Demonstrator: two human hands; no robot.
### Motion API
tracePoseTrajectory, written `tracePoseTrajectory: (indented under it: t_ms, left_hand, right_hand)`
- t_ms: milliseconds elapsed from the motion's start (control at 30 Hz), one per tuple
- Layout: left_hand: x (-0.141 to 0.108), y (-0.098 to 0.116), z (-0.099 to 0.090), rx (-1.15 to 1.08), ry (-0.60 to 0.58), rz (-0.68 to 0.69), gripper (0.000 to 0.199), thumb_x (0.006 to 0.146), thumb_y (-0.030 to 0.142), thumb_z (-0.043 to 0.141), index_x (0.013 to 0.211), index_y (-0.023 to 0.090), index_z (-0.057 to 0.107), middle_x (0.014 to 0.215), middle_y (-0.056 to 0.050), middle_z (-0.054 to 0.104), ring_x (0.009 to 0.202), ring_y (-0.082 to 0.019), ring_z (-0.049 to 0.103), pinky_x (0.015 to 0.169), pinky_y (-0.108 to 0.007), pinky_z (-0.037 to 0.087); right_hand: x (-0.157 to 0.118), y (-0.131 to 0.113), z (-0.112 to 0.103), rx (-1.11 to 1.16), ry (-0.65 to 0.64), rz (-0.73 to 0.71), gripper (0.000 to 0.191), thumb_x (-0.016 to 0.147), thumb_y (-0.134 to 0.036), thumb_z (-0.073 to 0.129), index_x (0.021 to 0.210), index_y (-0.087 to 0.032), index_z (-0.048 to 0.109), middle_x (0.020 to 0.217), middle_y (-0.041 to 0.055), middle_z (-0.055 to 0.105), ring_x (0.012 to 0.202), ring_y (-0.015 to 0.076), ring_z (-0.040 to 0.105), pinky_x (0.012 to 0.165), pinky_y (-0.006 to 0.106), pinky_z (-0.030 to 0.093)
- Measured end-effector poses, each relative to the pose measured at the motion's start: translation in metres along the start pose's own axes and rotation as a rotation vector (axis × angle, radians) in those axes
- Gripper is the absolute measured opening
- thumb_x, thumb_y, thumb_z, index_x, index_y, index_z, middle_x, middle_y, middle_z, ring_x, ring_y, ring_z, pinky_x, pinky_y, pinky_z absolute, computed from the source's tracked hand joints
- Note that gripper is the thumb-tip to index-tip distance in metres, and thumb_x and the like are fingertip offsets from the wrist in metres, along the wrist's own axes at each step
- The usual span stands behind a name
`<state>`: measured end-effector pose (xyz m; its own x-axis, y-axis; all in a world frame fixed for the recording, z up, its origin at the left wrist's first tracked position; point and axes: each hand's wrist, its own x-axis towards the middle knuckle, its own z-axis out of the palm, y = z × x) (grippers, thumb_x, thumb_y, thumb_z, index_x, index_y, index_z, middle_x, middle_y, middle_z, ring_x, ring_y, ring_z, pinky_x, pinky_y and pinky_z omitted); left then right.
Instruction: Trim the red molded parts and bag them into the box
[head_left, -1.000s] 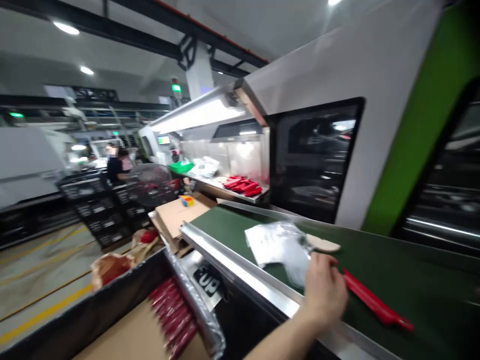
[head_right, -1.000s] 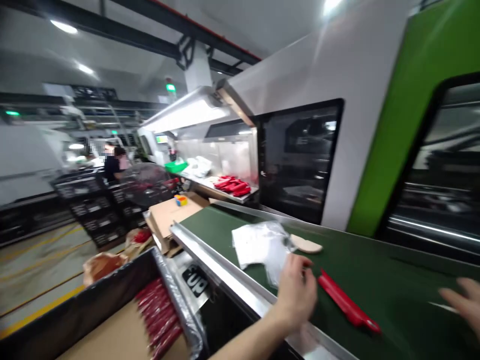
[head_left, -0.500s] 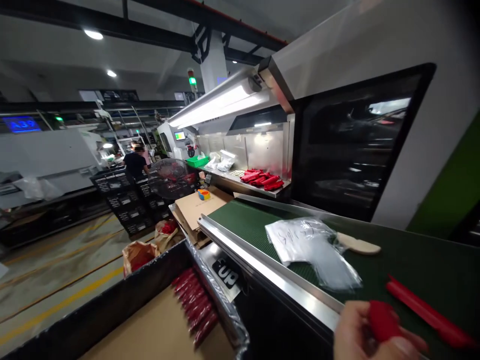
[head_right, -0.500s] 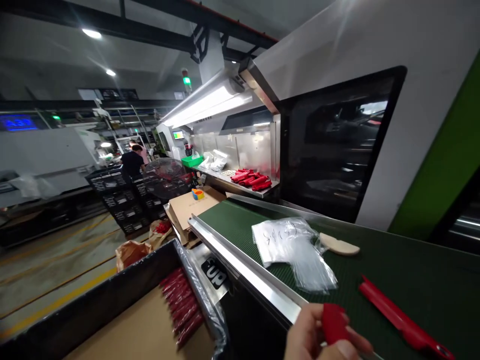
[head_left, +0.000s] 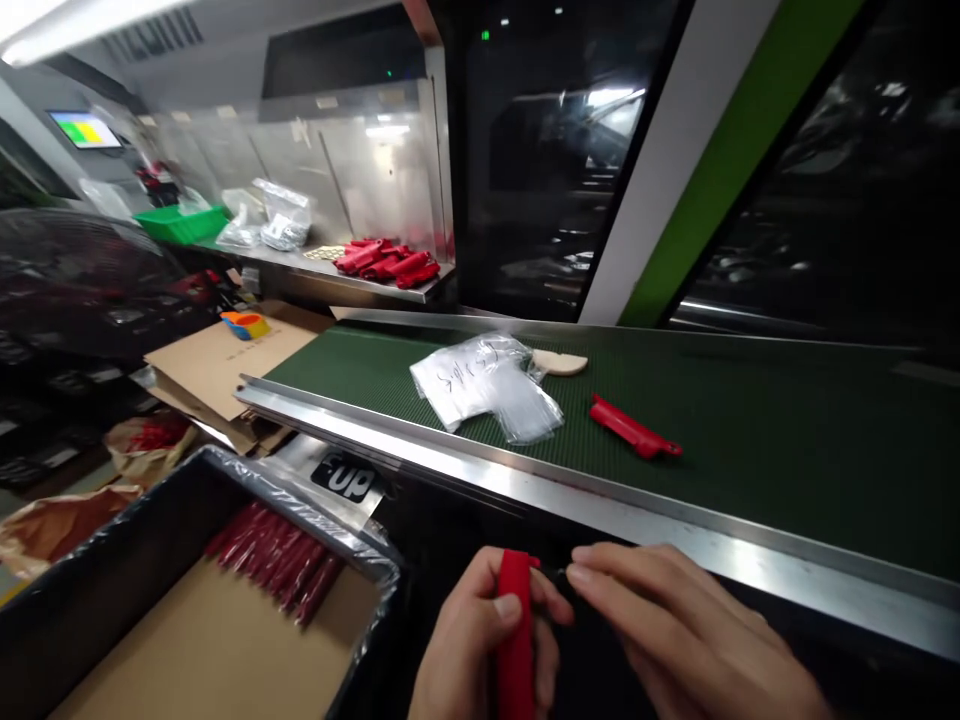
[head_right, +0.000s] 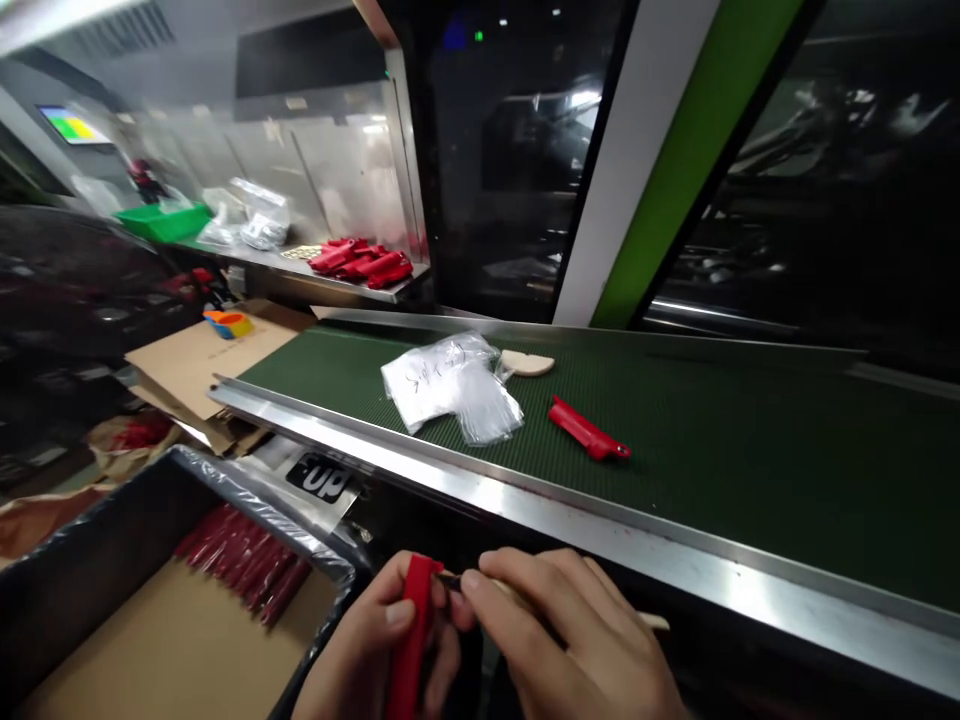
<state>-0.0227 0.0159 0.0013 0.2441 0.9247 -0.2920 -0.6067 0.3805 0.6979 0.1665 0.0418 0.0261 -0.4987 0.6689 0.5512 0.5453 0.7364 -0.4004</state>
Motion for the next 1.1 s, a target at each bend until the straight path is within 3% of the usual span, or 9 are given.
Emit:
tracePoseTrajectory:
  t_ms: [100, 167, 267, 333, 433, 633, 733, 867, 1100]
  left_hand:
    - [-0.002, 0.0, 0.006, -0.025, -0.039, -0.064, 0.027, 0.085, 0.043, 0.053, 0.086, 0.016, 0.059, 0.063, -0.002, 0.06, 0.041, -0.006, 0.043, 0.04, -0.014, 0.031]
    - [-0.001, 0.0, 0.004, -0.001, 0.011, -0.092, 0.028, 0.089, 0.043, 0.047, 0.087, 0.017, 0.058, 0.054, 0.0, 0.054, 0.039, -0.007, 0.04, 0.04, -0.014, 0.03]
    - [-0.002, 0.003, -0.017, 0.163, 0.327, 0.053, 0.022, 0.09, 0.037, 0.047, 0.091, 0.018, 0.059, 0.057, 0.002, 0.052, 0.043, -0.008, 0.041, 0.04, -0.013, 0.033]
    - [-0.007, 0.006, -0.04, 0.267, 0.528, 0.103, 0.018, 0.086, 0.035, 0.054, 0.092, 0.019, 0.06, 0.059, 0.003, 0.051, 0.046, -0.008, 0.042, 0.039, -0.013, 0.034]
    - [-0.017, 0.007, -0.067, 0.316, 0.581, 0.085, 0.016, 0.083, 0.034, 0.058, 0.091, 0.021, 0.06, 0.066, 0.002, 0.054, 0.052, -0.011, 0.047, 0.039, -0.015, 0.039]
    - [-0.026, -0.007, -0.06, 0.211, 0.558, -0.104, 0.019, 0.083, 0.036, 0.057, 0.093, 0.02, 0.057, 0.071, 0.001, 0.055, 0.048, -0.01, 0.044, 0.036, -0.016, 0.037]
    - [-0.026, -0.013, -0.054, 0.16, 0.531, -0.057, 0.016, 0.083, 0.032, 0.056, 0.093, 0.019, 0.055, 0.085, -0.001, 0.06, 0.053, -0.009, 0.048, 0.042, -0.016, 0.041]
    - [-0.03, -0.015, -0.047, 0.217, 0.473, -0.027, 0.015, 0.086, 0.031, 0.053, 0.093, 0.018, 0.055, 0.094, -0.003, 0.062, 0.058, -0.009, 0.049, 0.046, -0.017, 0.042]
    - [-0.03, -0.016, -0.02, 0.13, 0.215, -0.134, 0.017, 0.088, 0.032, 0.053, 0.09, 0.016, 0.06, 0.089, -0.005, 0.063, 0.054, -0.008, 0.05, 0.047, -0.019, 0.04]
  right_hand:
    - [-0.007, 0.001, 0.007, -0.011, -0.055, -0.004, 0.056, 0.088, -0.018, 0.058, 0.141, -0.034, 0.048, 0.115, 0.0021, 0.071, 0.092, 0.0194, 0.069, 0.07, 0.03, 0.059]
    - [-0.024, 0.002, 0.032, -0.025, -0.108, 0.07, 0.047, 0.092, -0.023, 0.05, 0.137, -0.035, 0.052, 0.113, 0.0013, 0.071, 0.092, 0.0186, 0.069, 0.071, 0.03, 0.059]
    - [-0.069, 0.0, 0.093, -0.076, -0.172, 0.256, 0.046, 0.097, -0.015, 0.031, 0.125, -0.031, 0.062, 0.101, 0.0022, 0.074, 0.088, 0.0172, 0.071, 0.07, 0.03, 0.059]
    - [-0.103, -0.005, 0.129, -0.064, -0.281, 0.307, 0.036, 0.095, -0.021, 0.041, 0.12, -0.024, 0.066, 0.105, 0.006, 0.074, 0.103, 0.0246, 0.068, 0.08, 0.038, 0.058]
    - [-0.143, -0.012, 0.152, 0.014, -0.439, 0.33, 0.034, 0.095, -0.023, 0.046, 0.125, -0.022, 0.063, 0.122, 0.0055, 0.069, 0.125, 0.0279, 0.055, 0.103, 0.048, 0.046]
    - [-0.166, -0.007, 0.113, 0.211, -0.647, 0.22, 0.033, 0.097, -0.031, 0.048, 0.128, -0.031, 0.059, 0.127, 0.0009, 0.065, 0.133, 0.0255, 0.048, 0.115, 0.056, 0.029]
    - [-0.171, -0.006, 0.1, 0.269, -0.658, 0.153, 0.028, 0.095, -0.024, 0.05, 0.118, -0.027, 0.065, 0.115, 0.0011, 0.07, 0.126, 0.0234, 0.055, 0.113, 0.052, 0.035]
    - [-0.163, -0.005, 0.083, 0.263, -0.53, 0.184, 0.034, 0.093, -0.009, 0.042, 0.116, -0.018, 0.064, 0.112, 0.0086, 0.07, 0.11, 0.0199, 0.065, 0.092, 0.034, 0.055]
    - [-0.078, -0.016, 0.027, 0.283, -0.213, 0.39, 0.041, 0.097, -0.018, 0.048, 0.137, -0.028, 0.048, 0.097, 0.0014, 0.066, 0.083, 0.0094, 0.066, 0.07, 0.018, 0.055]
